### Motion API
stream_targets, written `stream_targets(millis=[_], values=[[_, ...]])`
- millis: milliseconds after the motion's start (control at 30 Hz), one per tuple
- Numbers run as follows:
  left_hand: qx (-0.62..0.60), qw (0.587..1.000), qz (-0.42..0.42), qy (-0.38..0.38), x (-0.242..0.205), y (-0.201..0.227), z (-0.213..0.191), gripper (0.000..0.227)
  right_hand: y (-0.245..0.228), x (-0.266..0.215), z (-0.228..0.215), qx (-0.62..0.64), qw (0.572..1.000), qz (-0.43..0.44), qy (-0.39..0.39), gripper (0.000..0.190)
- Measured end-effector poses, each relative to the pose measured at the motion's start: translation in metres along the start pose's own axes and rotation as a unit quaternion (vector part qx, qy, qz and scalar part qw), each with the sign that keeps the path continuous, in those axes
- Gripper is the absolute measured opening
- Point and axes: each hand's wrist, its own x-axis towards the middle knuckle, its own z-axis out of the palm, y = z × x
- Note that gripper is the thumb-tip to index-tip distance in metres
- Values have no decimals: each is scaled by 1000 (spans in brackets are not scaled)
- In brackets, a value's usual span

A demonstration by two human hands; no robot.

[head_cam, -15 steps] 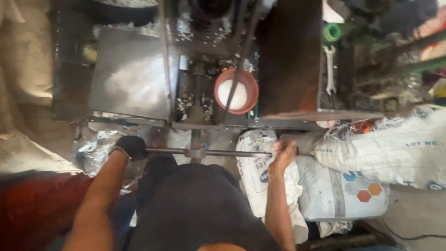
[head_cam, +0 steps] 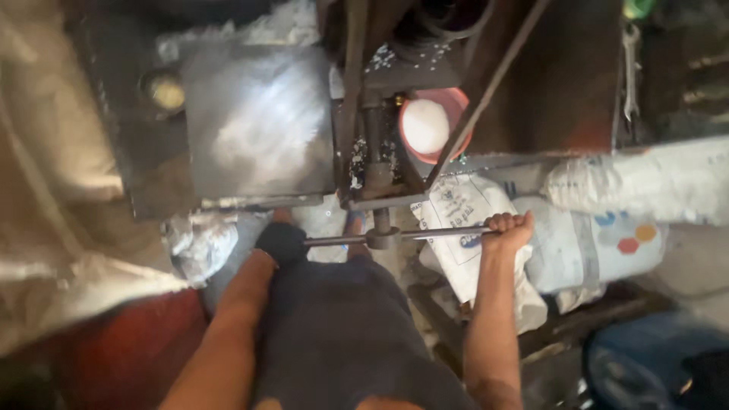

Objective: The person operates a manual machine by turning a crank with their right hand while using their left hand to place and remove small metal objects. The person repeatedly cycles the crank and handles the objects on a metal surface.

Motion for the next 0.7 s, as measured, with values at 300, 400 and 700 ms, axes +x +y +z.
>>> stream_targets(millis=[300,400,700], values=[[135,978,7,-158,92,-38,74,34,0,-250,90,-190,943,-70,-263,42],[77,964,166,-194,106,-54,65,36,57,-305,119,-373,816,149,-415,22],[-637,765,73,70,39,-60,-46,27,387,-256,98,-698,460,20,-548,34]])
